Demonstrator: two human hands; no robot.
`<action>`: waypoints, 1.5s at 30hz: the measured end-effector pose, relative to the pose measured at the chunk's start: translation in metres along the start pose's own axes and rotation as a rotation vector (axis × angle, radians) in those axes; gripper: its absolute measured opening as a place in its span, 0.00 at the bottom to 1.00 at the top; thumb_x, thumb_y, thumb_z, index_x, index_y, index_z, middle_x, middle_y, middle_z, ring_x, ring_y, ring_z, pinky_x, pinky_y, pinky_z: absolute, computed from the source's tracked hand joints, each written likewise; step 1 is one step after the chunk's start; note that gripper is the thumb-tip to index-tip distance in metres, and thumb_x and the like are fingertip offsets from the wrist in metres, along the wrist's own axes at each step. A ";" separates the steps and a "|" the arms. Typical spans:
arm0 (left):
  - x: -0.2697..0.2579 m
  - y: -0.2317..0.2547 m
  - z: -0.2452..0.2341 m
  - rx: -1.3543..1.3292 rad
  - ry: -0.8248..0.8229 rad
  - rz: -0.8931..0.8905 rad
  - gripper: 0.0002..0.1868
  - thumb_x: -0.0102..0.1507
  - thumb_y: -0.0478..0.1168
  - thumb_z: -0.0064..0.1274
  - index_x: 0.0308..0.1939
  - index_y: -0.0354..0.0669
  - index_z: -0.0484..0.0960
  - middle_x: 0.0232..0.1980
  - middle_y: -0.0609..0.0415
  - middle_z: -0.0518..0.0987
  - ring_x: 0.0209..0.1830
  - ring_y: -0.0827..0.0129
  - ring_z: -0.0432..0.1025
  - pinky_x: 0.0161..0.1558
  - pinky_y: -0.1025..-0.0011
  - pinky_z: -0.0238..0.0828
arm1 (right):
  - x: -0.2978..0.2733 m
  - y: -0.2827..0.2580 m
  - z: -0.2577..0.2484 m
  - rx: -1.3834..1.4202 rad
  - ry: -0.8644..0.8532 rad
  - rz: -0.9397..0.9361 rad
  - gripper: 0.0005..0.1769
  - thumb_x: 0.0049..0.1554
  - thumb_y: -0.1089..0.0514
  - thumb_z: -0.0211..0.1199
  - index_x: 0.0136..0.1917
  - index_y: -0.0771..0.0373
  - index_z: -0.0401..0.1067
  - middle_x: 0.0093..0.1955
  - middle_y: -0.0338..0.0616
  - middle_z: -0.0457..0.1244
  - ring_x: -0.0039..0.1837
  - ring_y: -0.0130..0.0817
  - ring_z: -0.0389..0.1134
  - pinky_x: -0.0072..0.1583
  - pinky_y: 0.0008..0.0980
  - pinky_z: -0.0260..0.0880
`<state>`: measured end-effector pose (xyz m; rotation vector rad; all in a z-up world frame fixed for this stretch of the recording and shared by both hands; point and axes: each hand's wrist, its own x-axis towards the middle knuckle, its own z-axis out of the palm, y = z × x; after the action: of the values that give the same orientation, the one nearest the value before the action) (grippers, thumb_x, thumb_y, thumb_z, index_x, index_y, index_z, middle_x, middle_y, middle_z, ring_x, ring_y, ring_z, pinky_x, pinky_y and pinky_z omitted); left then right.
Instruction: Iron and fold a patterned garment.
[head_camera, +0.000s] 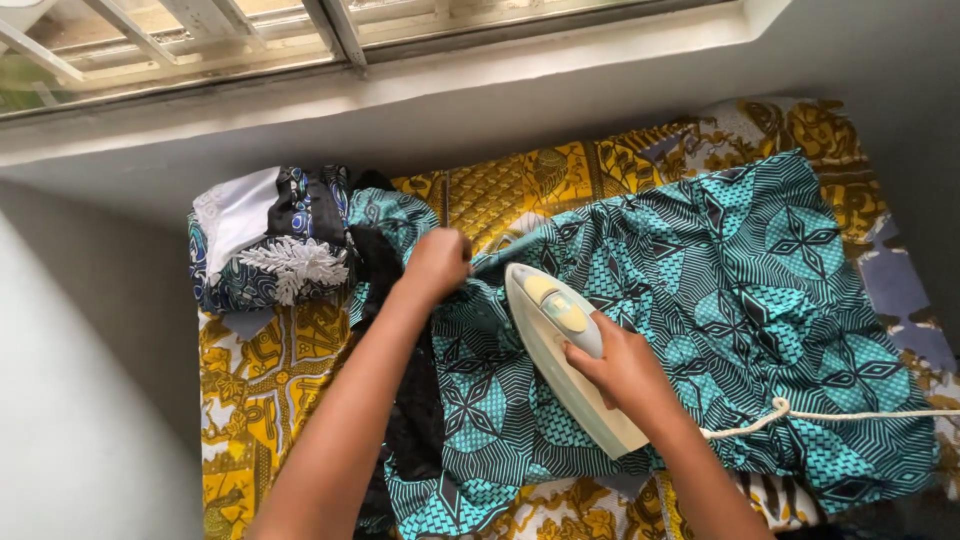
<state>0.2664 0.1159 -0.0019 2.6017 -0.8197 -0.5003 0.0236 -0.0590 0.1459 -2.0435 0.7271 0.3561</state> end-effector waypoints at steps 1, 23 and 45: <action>-0.008 0.006 -0.002 0.001 0.002 0.002 0.10 0.53 0.40 0.66 0.38 0.43 0.90 0.42 0.43 0.83 0.43 0.49 0.78 0.46 0.55 0.75 | 0.002 0.002 0.000 0.001 0.002 -0.002 0.29 0.52 0.47 0.64 0.66 0.56 0.70 0.34 0.49 0.72 0.23 0.37 0.68 0.28 0.35 0.68; 0.000 -0.008 -0.008 -0.039 0.154 0.265 0.07 0.51 0.41 0.67 0.31 0.45 0.89 0.36 0.47 0.82 0.42 0.51 0.76 0.44 0.55 0.73 | 0.014 0.004 0.003 0.003 0.035 0.022 0.26 0.53 0.47 0.64 0.60 0.63 0.70 0.33 0.50 0.70 0.22 0.36 0.66 0.27 0.36 0.66; 0.084 -0.083 0.026 -0.329 -0.099 -0.075 0.20 0.45 0.53 0.75 0.36 0.50 0.90 0.36 0.54 0.87 0.37 0.65 0.80 0.42 0.63 0.74 | 0.010 0.001 0.000 0.062 -0.029 0.020 0.23 0.53 0.50 0.64 0.58 0.64 0.71 0.31 0.45 0.67 0.21 0.32 0.61 0.27 0.35 0.62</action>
<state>0.3588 0.1220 -0.0797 2.3250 -0.6114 -0.7242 0.0313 -0.0628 0.1400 -1.9699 0.7327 0.3702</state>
